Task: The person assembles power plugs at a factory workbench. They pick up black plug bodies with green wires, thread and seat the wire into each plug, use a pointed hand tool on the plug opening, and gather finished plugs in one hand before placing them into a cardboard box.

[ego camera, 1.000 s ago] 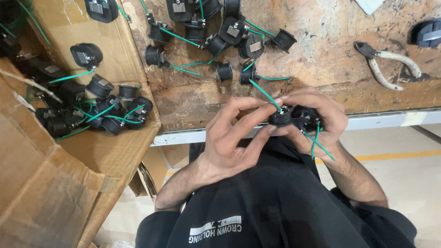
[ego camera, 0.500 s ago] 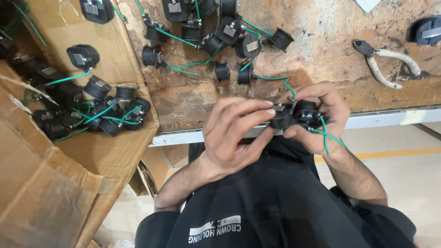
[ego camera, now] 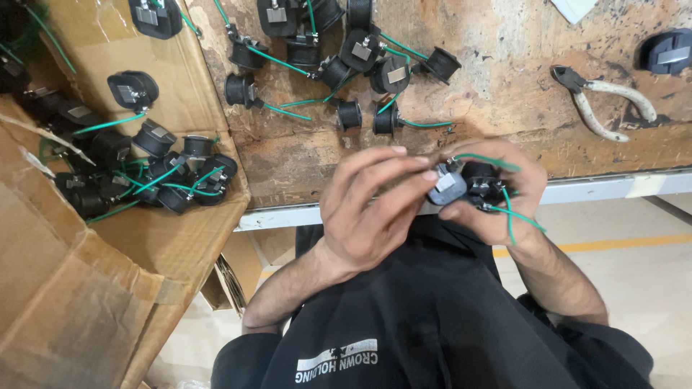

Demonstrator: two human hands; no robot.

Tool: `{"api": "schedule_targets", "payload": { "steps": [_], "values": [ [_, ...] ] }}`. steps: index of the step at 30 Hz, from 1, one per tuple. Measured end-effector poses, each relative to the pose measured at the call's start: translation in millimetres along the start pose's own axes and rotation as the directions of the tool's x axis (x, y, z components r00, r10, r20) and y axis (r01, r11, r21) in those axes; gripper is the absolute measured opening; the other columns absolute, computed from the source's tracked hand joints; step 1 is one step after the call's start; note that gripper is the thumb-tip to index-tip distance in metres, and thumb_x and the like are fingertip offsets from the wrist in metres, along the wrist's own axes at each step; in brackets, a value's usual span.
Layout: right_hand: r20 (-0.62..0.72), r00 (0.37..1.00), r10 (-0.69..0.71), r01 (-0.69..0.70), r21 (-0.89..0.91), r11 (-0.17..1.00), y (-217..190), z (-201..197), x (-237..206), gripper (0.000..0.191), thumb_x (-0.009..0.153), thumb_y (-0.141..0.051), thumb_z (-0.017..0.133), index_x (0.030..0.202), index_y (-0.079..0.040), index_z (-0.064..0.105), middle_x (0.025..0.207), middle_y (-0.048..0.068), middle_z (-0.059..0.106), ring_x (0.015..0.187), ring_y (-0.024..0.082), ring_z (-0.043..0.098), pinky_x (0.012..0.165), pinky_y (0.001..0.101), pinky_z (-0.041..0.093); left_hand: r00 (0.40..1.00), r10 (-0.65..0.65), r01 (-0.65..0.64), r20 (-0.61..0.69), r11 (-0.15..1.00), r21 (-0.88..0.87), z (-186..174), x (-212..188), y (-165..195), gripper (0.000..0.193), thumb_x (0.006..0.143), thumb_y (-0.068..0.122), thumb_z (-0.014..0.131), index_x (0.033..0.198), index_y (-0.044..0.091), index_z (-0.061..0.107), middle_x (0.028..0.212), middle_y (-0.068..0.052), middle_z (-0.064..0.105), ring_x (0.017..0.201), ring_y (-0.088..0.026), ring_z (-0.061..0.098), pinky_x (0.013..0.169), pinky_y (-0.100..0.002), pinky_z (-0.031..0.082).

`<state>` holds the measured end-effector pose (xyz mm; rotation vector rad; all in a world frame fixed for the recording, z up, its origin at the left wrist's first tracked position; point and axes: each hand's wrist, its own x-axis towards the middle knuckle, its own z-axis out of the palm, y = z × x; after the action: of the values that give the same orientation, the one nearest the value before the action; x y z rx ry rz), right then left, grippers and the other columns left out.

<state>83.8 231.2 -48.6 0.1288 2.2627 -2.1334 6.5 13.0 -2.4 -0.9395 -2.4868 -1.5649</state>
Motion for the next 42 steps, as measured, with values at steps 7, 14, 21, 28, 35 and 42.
{"api": "schedule_targets", "payload": {
  "steps": [7,14,21,28,35,42],
  "values": [
    [-0.033,0.993,-0.112,0.105,-0.172,0.98,-6,3,6,0.044,0.087,-0.015,0.087,0.123,-0.002,0.066,0.111,0.015,0.069,0.1,0.019,0.068,0.09,0.0272,0.054,0.998,-0.062,0.062,-0.026,0.998,-0.03,5,-2,0,0.047,0.092,-0.001,0.086,0.132,0.01,0.065,0.126,-0.002,0.063,0.115,-0.024,0.063,0.097,-0.033,0.054],
    [-0.133,0.988,-0.074,0.102,0.218,0.971,-12,6,1,0.052,0.095,-0.023,0.085,0.129,-0.011,0.048,0.113,0.011,0.062,0.08,0.016,0.065,0.07,0.0273,0.056,0.992,-0.125,0.11,0.013,0.914,0.389,-2,2,-14,0.05,0.101,0.01,0.084,0.144,0.008,0.059,0.141,-0.003,0.061,0.126,-0.026,0.054,0.104,-0.038,0.041],
    [-0.15,0.988,-0.042,0.089,0.32,0.943,-19,9,4,0.049,0.095,-0.022,0.08,0.123,-0.014,0.042,0.113,0.015,0.056,0.069,0.015,0.063,0.059,0.0263,0.058,0.984,-0.132,0.058,0.119,0.872,0.485,-4,8,-18,0.051,0.093,0.01,0.08,0.141,0.013,0.064,0.133,0.0,0.06,0.12,-0.023,0.054,0.105,-0.044,0.033],
    [-0.137,0.977,-0.163,0.182,0.146,0.972,-22,8,4,0.043,0.094,-0.018,0.077,0.115,-0.014,0.04,0.115,0.015,0.057,0.069,0.016,0.066,0.062,0.0282,0.058,0.982,-0.185,0.186,-0.036,0.982,0.023,-7,6,-4,0.047,0.094,0.006,0.081,0.135,0.013,0.061,0.124,-0.003,0.064,0.108,-0.024,0.064,0.094,-0.034,0.05],
    [-0.218,0.944,-0.247,0.272,0.089,0.958,-13,10,4,0.046,0.091,-0.022,0.081,0.115,-0.014,0.043,0.112,0.012,0.059,0.072,0.013,0.067,0.062,0.0251,0.058,0.856,-0.506,0.513,0.106,0.809,-0.287,-3,-5,-3,0.028,0.103,0.01,0.073,0.13,0.005,0.068,0.097,-0.003,0.067,0.067,-0.005,0.057,0.061,-0.019,0.044],
    [-0.032,0.969,-0.244,0.235,-0.164,0.958,-12,6,7,0.052,0.078,-0.015,0.094,0.114,-0.01,0.057,0.115,0.015,0.066,0.094,0.02,0.069,0.077,0.029,0.059,0.801,-0.552,0.56,0.234,0.552,-0.618,7,-19,-7,0.023,0.113,0.016,0.067,0.131,0.002,0.064,0.099,0.002,0.068,0.083,0.001,0.056,0.071,-0.016,0.044]
  ]
}}
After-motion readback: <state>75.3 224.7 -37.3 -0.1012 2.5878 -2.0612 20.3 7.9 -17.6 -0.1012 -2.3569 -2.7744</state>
